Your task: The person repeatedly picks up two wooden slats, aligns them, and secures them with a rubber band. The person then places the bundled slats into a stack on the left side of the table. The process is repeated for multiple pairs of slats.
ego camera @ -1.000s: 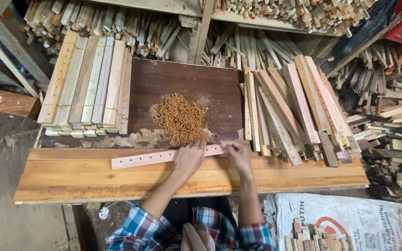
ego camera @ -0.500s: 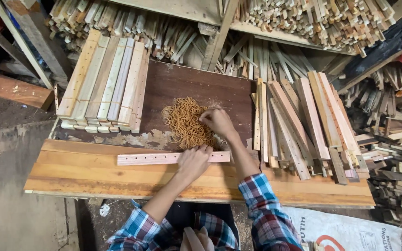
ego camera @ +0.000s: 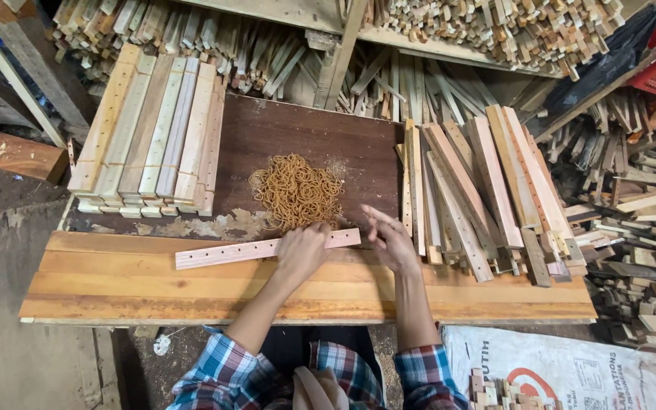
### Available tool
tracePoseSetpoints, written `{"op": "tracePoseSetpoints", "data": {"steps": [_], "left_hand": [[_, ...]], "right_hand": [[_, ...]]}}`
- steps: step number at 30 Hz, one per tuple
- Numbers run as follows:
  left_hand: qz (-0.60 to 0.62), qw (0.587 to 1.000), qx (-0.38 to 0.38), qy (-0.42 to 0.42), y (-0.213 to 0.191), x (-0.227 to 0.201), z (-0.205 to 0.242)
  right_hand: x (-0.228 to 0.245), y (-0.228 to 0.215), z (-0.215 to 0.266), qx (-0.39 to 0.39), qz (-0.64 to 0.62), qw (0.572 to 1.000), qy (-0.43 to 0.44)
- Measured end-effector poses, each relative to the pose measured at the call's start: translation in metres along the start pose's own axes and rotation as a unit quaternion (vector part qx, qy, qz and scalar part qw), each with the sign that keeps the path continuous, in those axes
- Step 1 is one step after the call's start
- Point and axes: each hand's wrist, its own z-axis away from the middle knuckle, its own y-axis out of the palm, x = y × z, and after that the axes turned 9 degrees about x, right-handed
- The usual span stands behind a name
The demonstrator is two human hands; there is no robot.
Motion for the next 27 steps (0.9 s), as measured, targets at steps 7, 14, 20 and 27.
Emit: {"op": "tracePoseSetpoints", "data": {"steps": [7,14,20,27], "left_hand": [[0.002,1.0,-0.004,0.021,-0.03,-0.015,0.019],[0.071,0.997,0.013,0.005,-0.051,-0.018,0.029],[0.105,0.994,-0.025,-0.003,-0.074,-0.017,0.024],[0.099,0.993,-0.067,-0.024,-0.054,0.008,-0.002]], "right_hand": [[0.027,0.022,0.004,0.119,0.226,0.966,-0.025],[-0.001,0.006,-0.003,0.192,0.164,0.967,0.047],[-0.051,0.054,0.035,0.088,0.189,0.978,-0.006],[-0.085,0.072,0.084,-0.012,0.142,0.962,-0.231]]}}
